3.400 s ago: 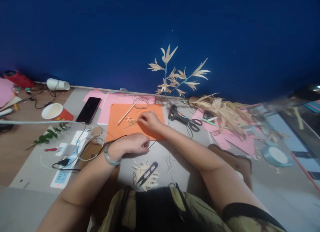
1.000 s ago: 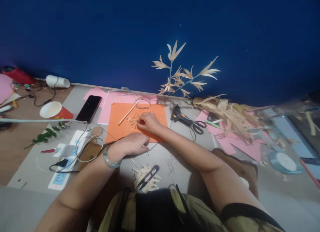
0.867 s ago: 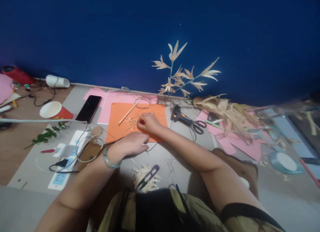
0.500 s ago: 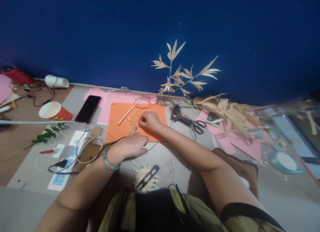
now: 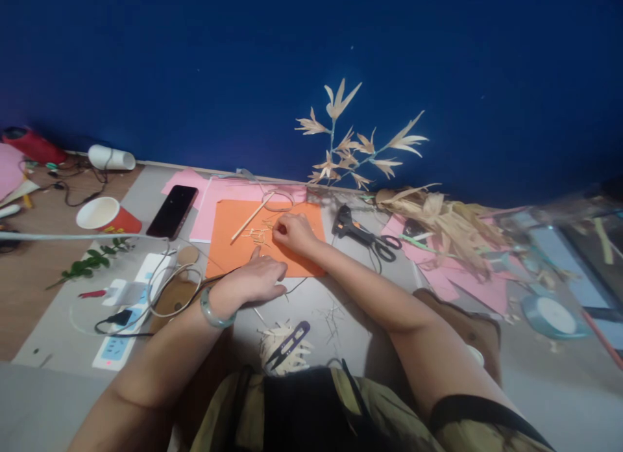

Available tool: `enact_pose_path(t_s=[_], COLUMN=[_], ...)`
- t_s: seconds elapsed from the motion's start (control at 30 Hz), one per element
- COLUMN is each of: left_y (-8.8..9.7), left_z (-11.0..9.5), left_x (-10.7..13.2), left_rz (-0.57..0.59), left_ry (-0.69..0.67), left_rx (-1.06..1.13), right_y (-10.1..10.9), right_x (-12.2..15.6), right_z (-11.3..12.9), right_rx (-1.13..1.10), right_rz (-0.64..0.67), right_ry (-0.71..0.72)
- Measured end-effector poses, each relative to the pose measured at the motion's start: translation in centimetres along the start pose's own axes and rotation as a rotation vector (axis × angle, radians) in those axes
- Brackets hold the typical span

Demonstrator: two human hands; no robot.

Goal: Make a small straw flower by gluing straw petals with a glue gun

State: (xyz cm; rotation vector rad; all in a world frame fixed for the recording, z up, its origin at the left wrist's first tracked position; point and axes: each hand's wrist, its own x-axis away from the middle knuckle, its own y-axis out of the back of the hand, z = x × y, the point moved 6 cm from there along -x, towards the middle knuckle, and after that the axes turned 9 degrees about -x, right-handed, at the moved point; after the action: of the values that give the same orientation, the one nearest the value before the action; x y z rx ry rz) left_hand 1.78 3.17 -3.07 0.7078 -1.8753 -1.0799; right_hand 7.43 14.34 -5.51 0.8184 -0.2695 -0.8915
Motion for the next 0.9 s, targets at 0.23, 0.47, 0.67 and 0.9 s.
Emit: enact_pose_path(t_s=[0.23,0.47,0.67,0.9], left_y=[-0.2,-0.3,-0.3,-0.3], left_z=[0.1,0.2,0.1,0.1], left_x=[-0.1,-0.1,-0.1,0.0], left_rz=[-0.031,-0.029,-0.020,-0.017], left_ry=[-0.011,-0.016,-0.010,-0.004], left_rx=[-0.003,-0.005,-0.015,-0.009], right_y=[-0.6,-0.9,-0.5,-1.6], right_x=[-0.9,-1.7,-1.7,-2.0], right_z=[0.8,0.2,0.4,1.9], right_rx=[0.010,0.029,0.008,0.027], right_rz=[0.014,0.020,0.024,0.185], right_ry=[0.139,0.107,0.141,0.233])
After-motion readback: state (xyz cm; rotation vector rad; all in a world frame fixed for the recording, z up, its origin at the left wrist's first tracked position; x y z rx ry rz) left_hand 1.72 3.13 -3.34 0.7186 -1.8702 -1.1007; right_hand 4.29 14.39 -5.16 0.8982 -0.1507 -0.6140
